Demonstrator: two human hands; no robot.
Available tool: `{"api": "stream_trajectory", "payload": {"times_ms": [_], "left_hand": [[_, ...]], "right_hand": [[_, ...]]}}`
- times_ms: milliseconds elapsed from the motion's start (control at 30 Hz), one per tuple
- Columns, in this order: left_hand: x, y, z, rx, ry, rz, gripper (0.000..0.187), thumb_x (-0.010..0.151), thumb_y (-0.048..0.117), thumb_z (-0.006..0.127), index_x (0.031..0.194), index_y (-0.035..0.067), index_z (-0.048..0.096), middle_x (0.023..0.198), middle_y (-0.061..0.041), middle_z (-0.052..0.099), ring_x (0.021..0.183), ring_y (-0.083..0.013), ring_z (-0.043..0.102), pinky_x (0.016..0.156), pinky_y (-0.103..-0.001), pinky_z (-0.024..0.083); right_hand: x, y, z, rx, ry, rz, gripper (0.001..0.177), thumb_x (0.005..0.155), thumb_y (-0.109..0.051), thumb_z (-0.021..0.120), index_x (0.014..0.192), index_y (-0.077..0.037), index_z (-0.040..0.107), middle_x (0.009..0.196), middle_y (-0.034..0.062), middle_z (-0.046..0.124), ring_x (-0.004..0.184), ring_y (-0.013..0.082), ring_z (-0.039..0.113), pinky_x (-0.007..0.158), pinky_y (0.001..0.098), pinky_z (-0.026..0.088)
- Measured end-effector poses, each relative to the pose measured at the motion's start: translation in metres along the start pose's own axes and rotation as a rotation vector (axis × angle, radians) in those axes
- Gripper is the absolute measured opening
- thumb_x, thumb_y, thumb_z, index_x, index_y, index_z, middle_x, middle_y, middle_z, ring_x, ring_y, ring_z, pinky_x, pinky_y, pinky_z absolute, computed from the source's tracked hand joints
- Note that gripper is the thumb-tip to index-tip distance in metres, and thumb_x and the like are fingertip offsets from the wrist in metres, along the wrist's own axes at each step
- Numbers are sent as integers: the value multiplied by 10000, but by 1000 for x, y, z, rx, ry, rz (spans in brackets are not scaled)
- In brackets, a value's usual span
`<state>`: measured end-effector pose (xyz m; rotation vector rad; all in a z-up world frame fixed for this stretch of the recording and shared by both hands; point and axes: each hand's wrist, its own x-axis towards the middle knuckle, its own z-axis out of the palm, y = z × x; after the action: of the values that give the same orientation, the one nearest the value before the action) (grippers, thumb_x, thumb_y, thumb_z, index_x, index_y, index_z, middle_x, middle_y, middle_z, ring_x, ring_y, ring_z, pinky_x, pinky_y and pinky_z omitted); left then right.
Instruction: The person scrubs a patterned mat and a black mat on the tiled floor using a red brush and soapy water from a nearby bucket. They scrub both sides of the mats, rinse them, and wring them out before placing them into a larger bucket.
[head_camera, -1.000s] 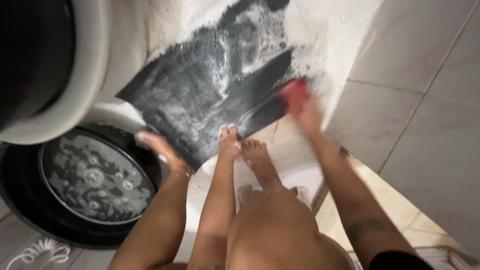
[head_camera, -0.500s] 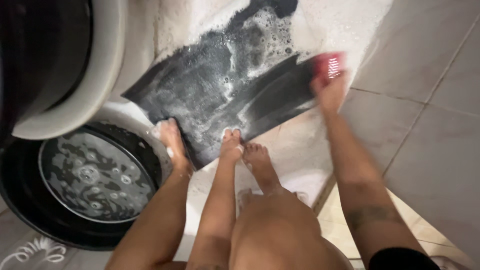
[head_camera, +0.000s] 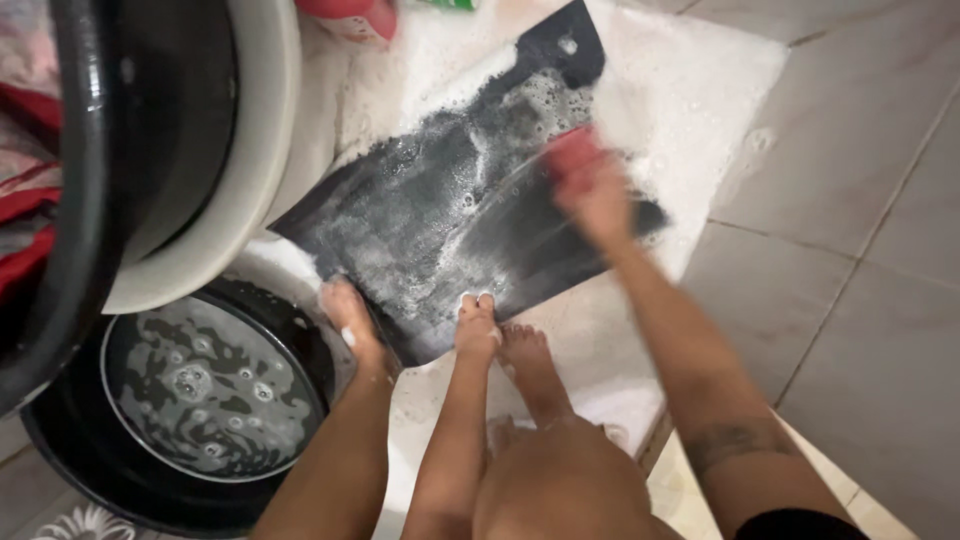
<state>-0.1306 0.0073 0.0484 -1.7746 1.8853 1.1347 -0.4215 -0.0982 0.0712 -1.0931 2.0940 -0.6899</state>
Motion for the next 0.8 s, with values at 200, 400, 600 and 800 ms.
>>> {"api": "stream_trajectory", "payload": {"times_ms": [200,400,600,800], "left_hand": [[-5,-6,-3,15,6,11,345,856,47,618,1188,125,571,1226,-191,512,1155,-407,569,963,-464,512],[7,-13,3,78,25,100,431,807,79,683,1225,116,584,1254,-233,475,1101,-434,553,948,-473,498],[-3,4,-23,26,-54,-3,404,815,59,677,1189,130,540,1218,-184,486,1157,-407,546,954,-471,512],[-7,2,-9,28,-7,28,409,804,61,689,1174,125,528,1213,-173,492,1150,-410,565,930,-489,529]], "right_hand": [[-8,-86,5,94,135,-153,212,1113,-180,485,1203,-140,674,987,50,690,882,223,678,793,379,557],[-70,-123,110,-232,-253,-585,419,771,-423,707,1099,-167,668,1078,163,663,948,305,664,795,410,568],[53,-54,-13,-135,239,-131,502,872,-202,745,1354,-96,656,1135,166,631,953,286,647,820,389,563],[5,-113,98,68,47,-49,286,987,-297,591,1189,-97,627,1135,112,698,984,248,686,892,403,585]]}}
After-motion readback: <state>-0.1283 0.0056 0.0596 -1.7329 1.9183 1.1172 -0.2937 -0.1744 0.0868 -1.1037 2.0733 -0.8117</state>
